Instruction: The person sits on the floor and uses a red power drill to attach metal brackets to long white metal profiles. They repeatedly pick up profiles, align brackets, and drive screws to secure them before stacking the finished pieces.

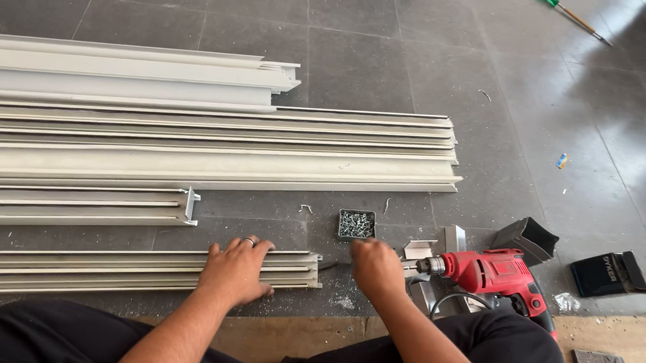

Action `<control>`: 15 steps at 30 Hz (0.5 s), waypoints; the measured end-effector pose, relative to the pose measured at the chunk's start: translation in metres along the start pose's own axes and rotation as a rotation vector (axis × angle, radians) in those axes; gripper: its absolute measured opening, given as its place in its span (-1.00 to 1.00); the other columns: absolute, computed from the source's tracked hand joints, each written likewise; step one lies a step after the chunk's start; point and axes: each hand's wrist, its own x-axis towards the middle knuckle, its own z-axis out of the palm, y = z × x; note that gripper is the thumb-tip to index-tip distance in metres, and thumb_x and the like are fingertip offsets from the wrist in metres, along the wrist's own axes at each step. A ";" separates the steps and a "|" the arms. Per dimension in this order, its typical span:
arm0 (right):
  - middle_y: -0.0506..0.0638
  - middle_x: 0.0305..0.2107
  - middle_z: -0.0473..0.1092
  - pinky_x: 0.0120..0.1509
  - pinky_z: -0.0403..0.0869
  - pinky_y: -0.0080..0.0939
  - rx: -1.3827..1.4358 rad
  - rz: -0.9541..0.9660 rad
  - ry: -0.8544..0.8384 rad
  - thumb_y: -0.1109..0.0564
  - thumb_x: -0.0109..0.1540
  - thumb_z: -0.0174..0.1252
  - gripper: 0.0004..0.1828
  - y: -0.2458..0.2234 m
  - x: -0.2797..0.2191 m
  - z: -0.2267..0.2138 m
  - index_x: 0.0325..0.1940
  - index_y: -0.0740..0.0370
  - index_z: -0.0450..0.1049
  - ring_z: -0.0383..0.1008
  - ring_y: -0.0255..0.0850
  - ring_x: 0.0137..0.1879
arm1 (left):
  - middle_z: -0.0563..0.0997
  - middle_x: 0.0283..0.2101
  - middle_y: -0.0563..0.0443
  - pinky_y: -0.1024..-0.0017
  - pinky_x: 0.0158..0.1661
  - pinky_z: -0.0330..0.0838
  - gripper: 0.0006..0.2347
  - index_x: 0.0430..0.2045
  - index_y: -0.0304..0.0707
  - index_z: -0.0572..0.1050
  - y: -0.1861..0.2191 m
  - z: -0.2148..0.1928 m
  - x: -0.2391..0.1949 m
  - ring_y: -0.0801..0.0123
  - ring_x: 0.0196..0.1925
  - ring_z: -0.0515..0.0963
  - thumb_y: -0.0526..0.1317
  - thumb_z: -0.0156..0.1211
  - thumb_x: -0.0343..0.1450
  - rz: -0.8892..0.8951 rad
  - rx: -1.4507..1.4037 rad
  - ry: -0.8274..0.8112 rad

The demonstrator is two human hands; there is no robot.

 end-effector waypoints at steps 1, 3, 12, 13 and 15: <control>0.07 -0.24 0.52 -0.13 0.63 -0.11 0.037 0.064 -0.043 0.34 0.28 0.06 -0.78 -0.001 0.000 0.003 -0.17 0.13 0.58 0.62 -0.08 -0.20 | 0.29 0.40 0.02 -0.17 0.38 0.09 -0.23 0.34 0.12 0.21 0.000 0.002 -0.002 0.18 0.43 0.27 0.13 0.51 0.25 0.003 -0.004 0.011; 0.08 -0.31 0.54 -0.12 0.58 -0.01 0.100 -0.008 0.207 0.32 0.17 0.14 -0.84 0.000 0.007 0.003 -0.24 0.16 0.55 0.60 0.00 -0.20 | 0.28 0.40 0.03 -0.18 0.38 0.08 -0.24 0.33 0.13 0.22 -0.001 -0.006 0.003 0.19 0.44 0.26 0.12 0.52 0.24 0.018 0.001 0.031; 0.04 -0.27 0.58 -0.13 0.56 0.00 0.135 0.102 0.015 0.26 0.23 0.16 -0.83 0.010 0.005 0.017 -0.11 0.09 0.50 0.63 -0.03 -0.17 | 0.29 0.39 0.04 -0.16 0.34 0.14 -0.24 0.32 0.09 0.20 0.000 -0.008 -0.014 0.19 0.43 0.27 0.10 0.52 0.25 0.034 0.060 0.031; 0.02 -0.26 0.59 -0.14 0.57 -0.03 0.113 0.154 -0.099 0.23 0.26 0.16 -0.83 0.011 0.004 0.016 -0.08 0.06 0.51 0.64 -0.07 -0.17 | 0.31 0.38 0.05 -0.16 0.34 0.15 -0.23 0.33 0.08 0.19 -0.001 -0.007 -0.016 0.20 0.43 0.28 0.09 0.52 0.25 0.039 0.074 0.041; 0.04 -0.27 0.61 -0.10 0.53 -0.08 0.357 0.221 -0.022 0.12 0.20 0.32 -0.84 0.021 -0.006 0.009 -0.14 0.12 0.57 0.61 -0.11 -0.15 | 0.32 0.36 0.05 -0.17 0.32 0.17 -0.23 0.33 0.07 0.19 0.009 -0.002 -0.017 0.21 0.41 0.30 0.08 0.52 0.25 0.069 0.105 0.042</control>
